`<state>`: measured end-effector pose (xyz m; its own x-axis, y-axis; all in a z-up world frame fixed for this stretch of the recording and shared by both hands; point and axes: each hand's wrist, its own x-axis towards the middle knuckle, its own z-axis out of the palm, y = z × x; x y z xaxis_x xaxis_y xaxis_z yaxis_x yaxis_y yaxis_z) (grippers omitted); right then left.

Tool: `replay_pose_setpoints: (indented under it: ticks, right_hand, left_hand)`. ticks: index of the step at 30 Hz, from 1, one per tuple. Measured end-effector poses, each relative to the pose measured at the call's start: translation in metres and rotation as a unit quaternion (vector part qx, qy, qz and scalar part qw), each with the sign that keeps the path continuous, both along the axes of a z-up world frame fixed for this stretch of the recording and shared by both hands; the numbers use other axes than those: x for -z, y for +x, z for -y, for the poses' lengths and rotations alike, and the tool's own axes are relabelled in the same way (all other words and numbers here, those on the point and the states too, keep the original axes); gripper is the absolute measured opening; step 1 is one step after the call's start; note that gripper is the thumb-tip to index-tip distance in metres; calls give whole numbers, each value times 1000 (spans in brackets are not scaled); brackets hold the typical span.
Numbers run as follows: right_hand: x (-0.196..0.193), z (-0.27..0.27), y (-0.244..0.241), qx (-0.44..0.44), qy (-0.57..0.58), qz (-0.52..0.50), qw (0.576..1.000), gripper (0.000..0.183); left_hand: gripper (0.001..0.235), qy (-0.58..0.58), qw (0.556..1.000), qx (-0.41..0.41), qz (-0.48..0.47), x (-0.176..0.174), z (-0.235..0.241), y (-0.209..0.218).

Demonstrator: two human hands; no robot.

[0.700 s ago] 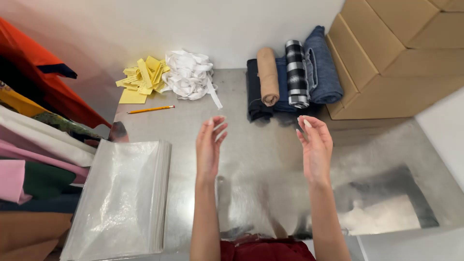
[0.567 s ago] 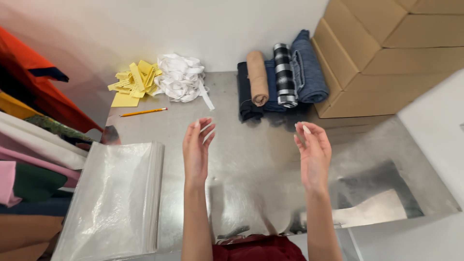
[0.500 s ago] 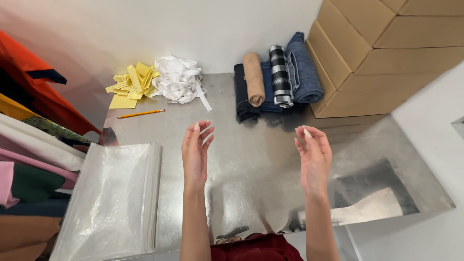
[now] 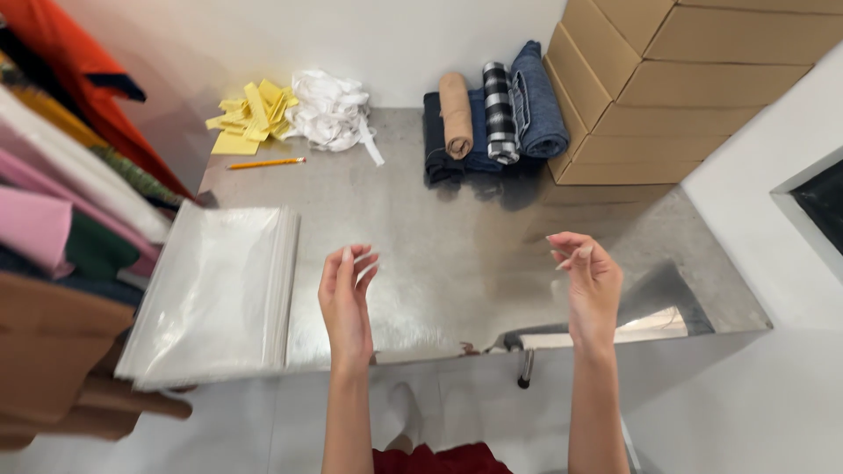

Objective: The person removes a brown t-shirt from a hanger, folds it on a metal table, and places it on a stack. They repeat this process with a second brown t-shirt. Finally, they remove a pair of blue jeans from a hanger, fold them, and add them to the stack of folded clothes.

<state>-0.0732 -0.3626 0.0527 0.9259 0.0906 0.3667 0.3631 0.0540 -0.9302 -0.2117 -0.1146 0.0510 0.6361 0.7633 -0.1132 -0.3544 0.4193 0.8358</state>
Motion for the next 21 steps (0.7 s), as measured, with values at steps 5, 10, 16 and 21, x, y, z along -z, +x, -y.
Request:
replay_pose_setpoints:
  ticks: [5, 10, 16, 21]
  right_hand:
    - [-1, 12, -60, 13, -38, -1, 999, 46]
    - [-7, -4, -115, -13, -12, -42, 999, 45]
    - [-21, -44, -157, -99, -75, -55, 991, 33]
    - [-22, -100, -183, -122, -63, -42, 990, 29]
  left_hand:
    - [23, -7, 999, -24, -45, 8, 17, -87]
    - [22, -1, 998, -43, -47, -7, 15, -139]
    - [20, -3, 999, -38, -5, -4, -7, -173]
    - [22, 2, 999, -40, 6, -14, -56, -205]
